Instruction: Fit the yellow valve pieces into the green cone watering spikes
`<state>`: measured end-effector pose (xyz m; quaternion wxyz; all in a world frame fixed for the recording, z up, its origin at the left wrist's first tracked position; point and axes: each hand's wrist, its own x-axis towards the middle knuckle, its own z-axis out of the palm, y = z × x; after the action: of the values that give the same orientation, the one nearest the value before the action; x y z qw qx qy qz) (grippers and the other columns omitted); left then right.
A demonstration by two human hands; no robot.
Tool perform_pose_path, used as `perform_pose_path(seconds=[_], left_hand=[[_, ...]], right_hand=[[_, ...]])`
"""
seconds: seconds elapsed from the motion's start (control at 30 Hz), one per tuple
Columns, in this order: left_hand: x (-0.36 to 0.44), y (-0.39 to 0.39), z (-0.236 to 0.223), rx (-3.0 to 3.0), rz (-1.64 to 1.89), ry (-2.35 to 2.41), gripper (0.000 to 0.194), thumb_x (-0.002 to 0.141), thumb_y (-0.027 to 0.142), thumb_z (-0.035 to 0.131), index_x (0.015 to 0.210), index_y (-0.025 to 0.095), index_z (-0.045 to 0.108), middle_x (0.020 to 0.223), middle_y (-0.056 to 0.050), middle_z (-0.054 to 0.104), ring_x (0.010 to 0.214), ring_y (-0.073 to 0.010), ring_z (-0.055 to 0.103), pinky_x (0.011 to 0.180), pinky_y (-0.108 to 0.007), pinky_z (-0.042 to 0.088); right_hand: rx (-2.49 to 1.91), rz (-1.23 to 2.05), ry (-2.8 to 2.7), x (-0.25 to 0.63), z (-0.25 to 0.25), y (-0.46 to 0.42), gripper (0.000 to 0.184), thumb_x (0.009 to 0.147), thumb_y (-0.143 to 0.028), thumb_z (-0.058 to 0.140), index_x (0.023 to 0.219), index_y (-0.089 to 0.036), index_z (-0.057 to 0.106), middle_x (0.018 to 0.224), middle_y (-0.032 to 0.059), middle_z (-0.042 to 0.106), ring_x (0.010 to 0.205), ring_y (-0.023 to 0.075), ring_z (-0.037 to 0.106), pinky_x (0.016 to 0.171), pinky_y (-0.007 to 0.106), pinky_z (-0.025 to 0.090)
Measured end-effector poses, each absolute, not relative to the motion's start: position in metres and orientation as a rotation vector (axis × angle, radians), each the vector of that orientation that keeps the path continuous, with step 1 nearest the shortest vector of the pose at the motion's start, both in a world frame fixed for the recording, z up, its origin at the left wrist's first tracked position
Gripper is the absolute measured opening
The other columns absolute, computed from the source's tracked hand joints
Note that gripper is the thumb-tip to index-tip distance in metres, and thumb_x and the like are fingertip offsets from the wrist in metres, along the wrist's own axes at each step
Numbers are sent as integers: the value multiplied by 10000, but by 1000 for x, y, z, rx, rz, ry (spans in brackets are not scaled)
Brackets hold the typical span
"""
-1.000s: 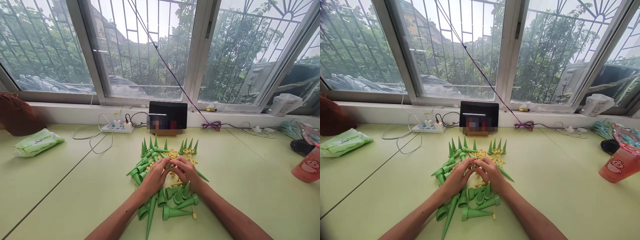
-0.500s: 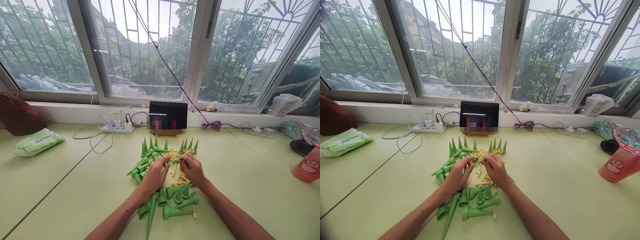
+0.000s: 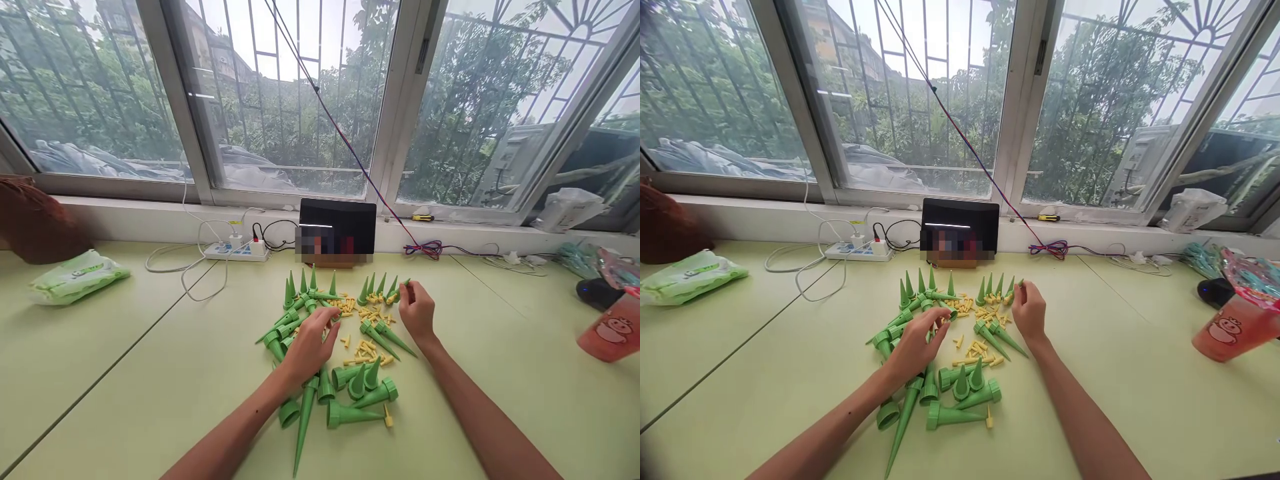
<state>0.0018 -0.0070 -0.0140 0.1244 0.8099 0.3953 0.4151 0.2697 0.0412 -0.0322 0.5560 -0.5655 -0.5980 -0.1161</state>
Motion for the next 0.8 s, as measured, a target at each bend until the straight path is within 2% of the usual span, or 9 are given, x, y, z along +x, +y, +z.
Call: perform_pose_path(seconds=[0.27, 0.5, 0.8], left_hand=[[2, -8, -13, 2369, 1191, 1158, 158, 955, 187, 487, 1081, 189, 583, 1035, -69, 677, 792, -166, 640, 792, -324, 512], [2, -8, -13, 2375, 1178, 1148, 147, 950, 177, 490, 1067, 186, 579, 1026, -65, 677, 785, -163, 636, 780, -317, 506], [3, -9, -12, 2384, 1143, 1173, 151, 955, 189, 482, 1063, 192, 588, 1036, -66, 677, 804, -174, 639, 775, -325, 508]], right_hand=[[-1383, -321, -1335, 274, -31, 41, 281, 984, -332, 417, 725, -223, 412, 618, -24, 421, 558, 161, 391, 575, 280, 313], [-1529, -306, -1415, 282, -42, 50, 300, 978, -380, 366, 728, -225, 422, 673, 25, 502, 614, 193, 441, 583, 294, 301], [-1545, -136, -1454, 281, -46, 51, 401, 965, -521, 382, 780, -198, 532, 713, 56, 616, 624, 191, 534, 612, 289, 375]])
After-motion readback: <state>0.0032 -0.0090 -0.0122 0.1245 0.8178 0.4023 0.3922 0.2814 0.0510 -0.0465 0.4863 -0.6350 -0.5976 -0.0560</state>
